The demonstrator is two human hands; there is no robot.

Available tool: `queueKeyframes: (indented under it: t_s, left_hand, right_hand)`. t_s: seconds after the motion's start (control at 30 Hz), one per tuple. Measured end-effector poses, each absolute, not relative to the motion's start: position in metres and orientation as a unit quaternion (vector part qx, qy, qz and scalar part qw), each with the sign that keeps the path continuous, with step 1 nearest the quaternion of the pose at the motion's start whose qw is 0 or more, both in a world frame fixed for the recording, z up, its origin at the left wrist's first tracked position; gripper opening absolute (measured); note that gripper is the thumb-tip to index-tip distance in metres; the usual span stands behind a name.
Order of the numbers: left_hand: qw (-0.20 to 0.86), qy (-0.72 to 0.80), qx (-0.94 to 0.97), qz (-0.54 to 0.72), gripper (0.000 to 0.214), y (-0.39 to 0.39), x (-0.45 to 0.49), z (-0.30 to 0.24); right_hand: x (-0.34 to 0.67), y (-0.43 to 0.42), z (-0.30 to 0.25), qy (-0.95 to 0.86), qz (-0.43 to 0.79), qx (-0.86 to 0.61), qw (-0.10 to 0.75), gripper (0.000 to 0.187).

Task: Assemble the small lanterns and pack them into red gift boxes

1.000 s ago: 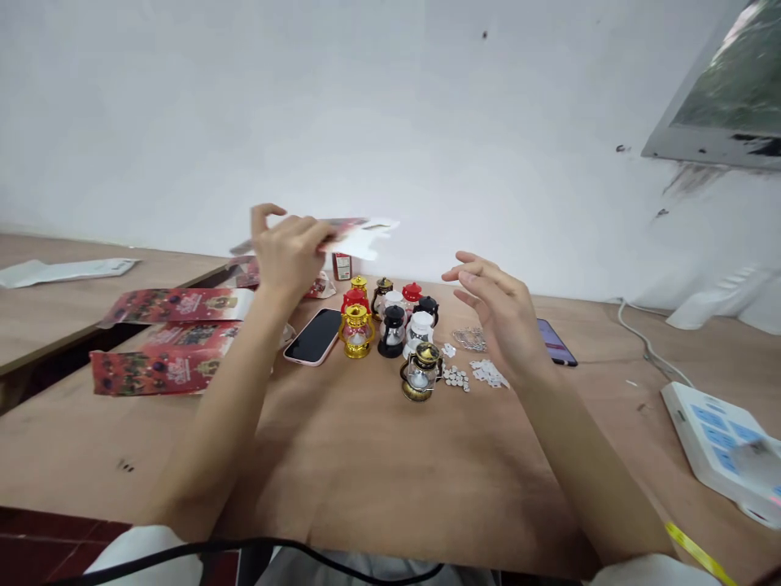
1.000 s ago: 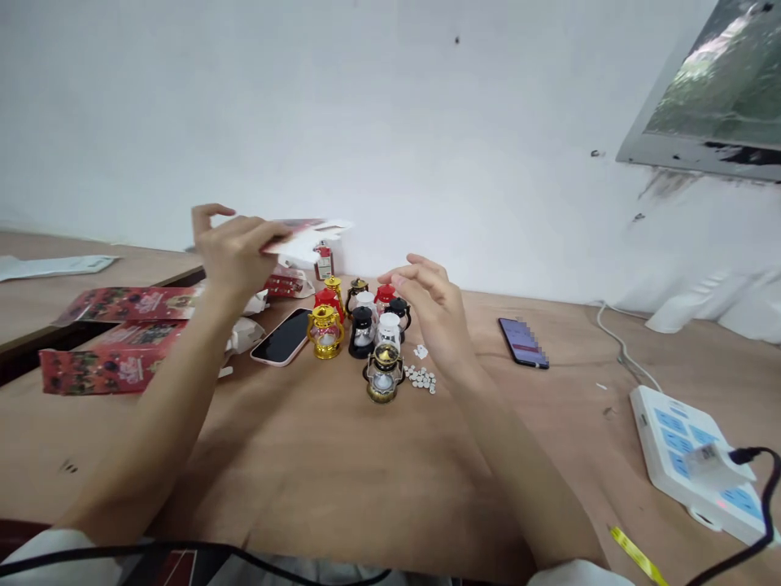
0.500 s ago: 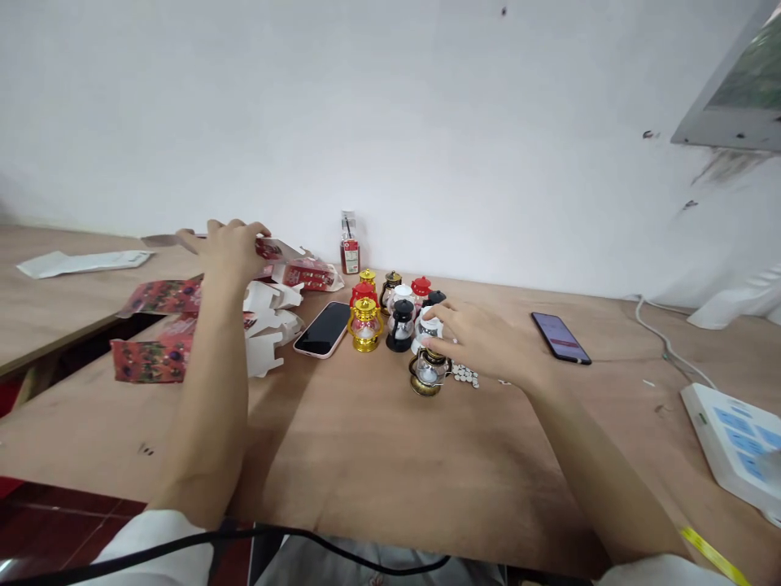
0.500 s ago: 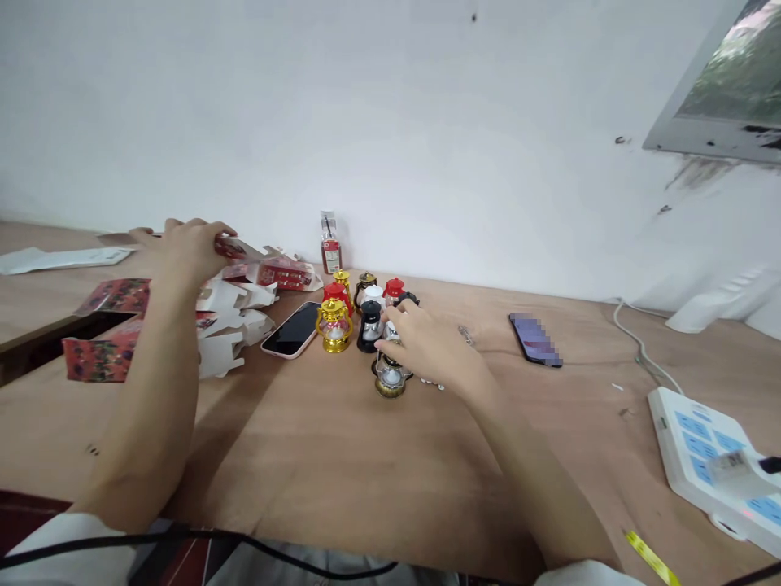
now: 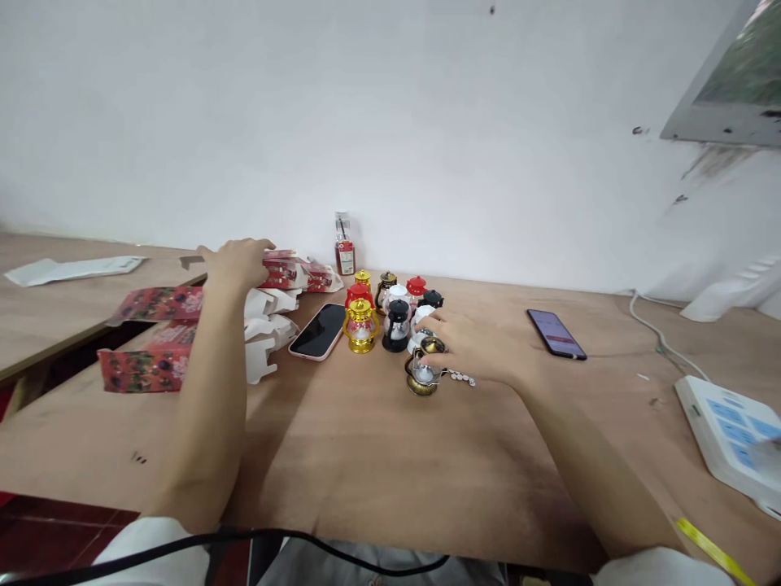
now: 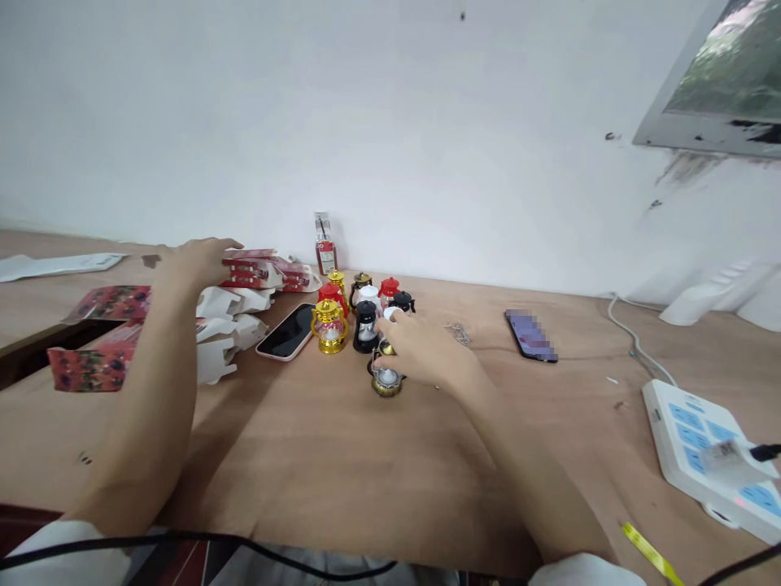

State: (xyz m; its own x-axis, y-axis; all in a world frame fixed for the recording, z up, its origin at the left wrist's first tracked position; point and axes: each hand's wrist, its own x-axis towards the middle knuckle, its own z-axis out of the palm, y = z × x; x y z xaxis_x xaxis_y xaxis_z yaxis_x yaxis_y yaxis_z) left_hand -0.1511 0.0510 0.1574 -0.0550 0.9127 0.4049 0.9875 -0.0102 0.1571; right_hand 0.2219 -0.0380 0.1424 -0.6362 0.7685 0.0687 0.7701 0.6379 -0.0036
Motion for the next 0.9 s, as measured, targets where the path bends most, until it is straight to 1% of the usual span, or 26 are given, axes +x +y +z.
queueKeyframes:
  t_s: [0.13, 0.2, 0.27, 0.33, 0.4, 0.47, 0.5, 0.53, 0.6, 0.63, 0.67, 0.73, 0.8, 0.87, 0.9]
  left_hand:
    - [0.147, -0.74, -0.641, -0.138, 0.046, 0.024, -0.12, 0.181]
    - [0.167, -0.734, -0.643, -0.14, 0.044, 0.014, -0.102, 0.191]
    - [0.185, -0.7, -0.668, -0.169, 0.041, 0.006, -0.082, 0.197]
    - [0.182, -0.644, -0.714, -0.203, 0.038, 0.001, -0.062, 0.195]
    - [0.106, -0.547, -0.809, -0.187, 0.033, -0.004, -0.044, 0.185]
    - [-0.039, -0.441, -0.889, -0.119, 0.027, -0.01, -0.029, 0.166]
    - [-0.106, -0.407, -0.902, -0.096, 0.028, -0.015, -0.024, 0.154]
    - [-0.159, -0.389, -0.902, -0.096, 0.034, -0.019, -0.019, 0.14]
    - [-0.267, -0.345, -0.888, -0.145, 0.057, -0.029, -0.012, 0.112]
    - [-0.32, -0.329, -0.871, -0.173, 0.066, -0.034, -0.008, 0.098]
    - [-0.362, -0.326, -0.851, -0.198, 0.07, -0.038, -0.005, 0.085]
    - [-0.452, -0.328, -0.796, -0.235, 0.071, -0.042, 0.004, 0.064]
    - [-0.529, -0.327, -0.746, -0.239, 0.067, -0.041, 0.013, 0.049]
    - [-0.554, -0.332, -0.714, -0.27, 0.069, -0.039, 0.019, 0.038]
    - [-0.555, -0.336, -0.704, -0.289, 0.07, -0.037, 0.021, 0.034]
  right_hand:
    - [0.219, -0.036, 0.14, -0.895, 0.016, -0.446, 0.027, 0.037]
    - [0.217, -0.033, 0.137, -0.892, 0.022, -0.451, 0.027, 0.04]
    - [0.215, -0.031, 0.132, -0.894, 0.025, -0.446, 0.025, 0.037]
    - [0.213, -0.029, 0.126, -0.904, 0.032, -0.425, 0.022, 0.029]
    - [0.213, -0.029, 0.122, -0.92, 0.046, -0.387, 0.03, 0.019]
    - [0.217, -0.031, 0.119, -0.933, 0.068, -0.348, 0.062, 0.015]
    - [0.22, -0.032, 0.118, -0.936, 0.083, -0.33, 0.089, 0.015]
    - [0.224, -0.034, 0.116, -0.936, 0.1, -0.313, 0.126, 0.015]
    - [0.23, -0.037, 0.112, -0.923, 0.138, -0.283, 0.221, 0.018]
    - [0.233, -0.039, 0.108, -0.908, 0.154, -0.276, 0.275, 0.019]
    - [0.234, -0.04, 0.102, -0.888, 0.166, -0.275, 0.328, 0.02]
    - [0.233, -0.043, 0.086, -0.837, 0.174, -0.292, 0.429, 0.021]
    - [0.23, -0.048, 0.066, -0.781, 0.159, -0.314, 0.516, 0.02]
    - [0.226, -0.053, 0.047, -0.747, 0.093, -0.347, 0.559, 0.02]
    - [0.225, -0.055, 0.038, -0.746, 0.049, -0.351, 0.564, 0.023]
